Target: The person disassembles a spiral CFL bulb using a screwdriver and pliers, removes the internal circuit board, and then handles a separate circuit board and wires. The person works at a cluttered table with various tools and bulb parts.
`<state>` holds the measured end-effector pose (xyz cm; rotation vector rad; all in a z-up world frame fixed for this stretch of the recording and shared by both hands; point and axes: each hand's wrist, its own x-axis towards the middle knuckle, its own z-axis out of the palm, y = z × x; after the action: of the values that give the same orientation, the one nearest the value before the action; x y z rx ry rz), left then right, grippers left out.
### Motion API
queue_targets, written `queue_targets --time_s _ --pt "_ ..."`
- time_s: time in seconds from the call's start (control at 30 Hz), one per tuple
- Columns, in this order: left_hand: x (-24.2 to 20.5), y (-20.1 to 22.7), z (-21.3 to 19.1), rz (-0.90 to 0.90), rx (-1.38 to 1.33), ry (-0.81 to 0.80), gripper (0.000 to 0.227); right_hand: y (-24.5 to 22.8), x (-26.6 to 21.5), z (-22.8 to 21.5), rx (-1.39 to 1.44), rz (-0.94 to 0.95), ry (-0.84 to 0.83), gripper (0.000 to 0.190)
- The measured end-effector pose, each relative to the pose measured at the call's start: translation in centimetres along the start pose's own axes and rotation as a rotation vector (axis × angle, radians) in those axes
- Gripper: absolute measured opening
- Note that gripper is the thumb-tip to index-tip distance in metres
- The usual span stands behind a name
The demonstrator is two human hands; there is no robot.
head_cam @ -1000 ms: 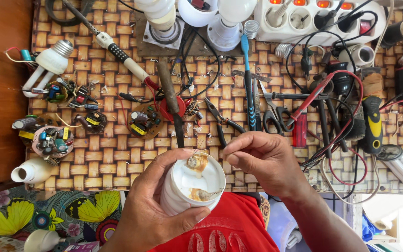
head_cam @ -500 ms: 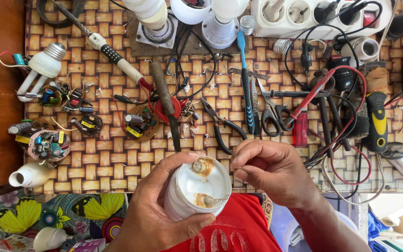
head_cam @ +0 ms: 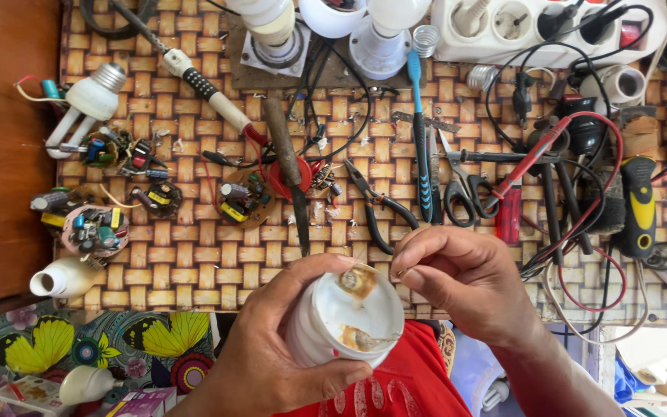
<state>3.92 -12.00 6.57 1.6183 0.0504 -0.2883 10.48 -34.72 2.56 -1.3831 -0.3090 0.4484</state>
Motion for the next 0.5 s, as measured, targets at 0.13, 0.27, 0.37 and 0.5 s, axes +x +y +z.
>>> queue_targets --time_s 0.13,0.27,0.37,0.5 --pt "-0.3 0.2 -0.1 -0.090 -0.183 -0.060 0.070 -0.9 0.2 0.9 0.014 -0.008 0.041 0.009" --pt "-0.7 0.3 -0.4 -0.023 -0.184 -0.093 0.071 -0.3 0.3 1.3 -0.014 -0.053 0.082 0.008" --pt "-0.9 -0.1 -0.5 0.120 0.031 -0.039 0.070 0.5 0.1 1.8 0.056 -0.058 0.099 0.008" --pt "-1.1 -0.5 -0.6 0.346 0.231 -0.034 0.069 1.3 -0.5 2.1 0.191 -0.080 0.145 0.010"
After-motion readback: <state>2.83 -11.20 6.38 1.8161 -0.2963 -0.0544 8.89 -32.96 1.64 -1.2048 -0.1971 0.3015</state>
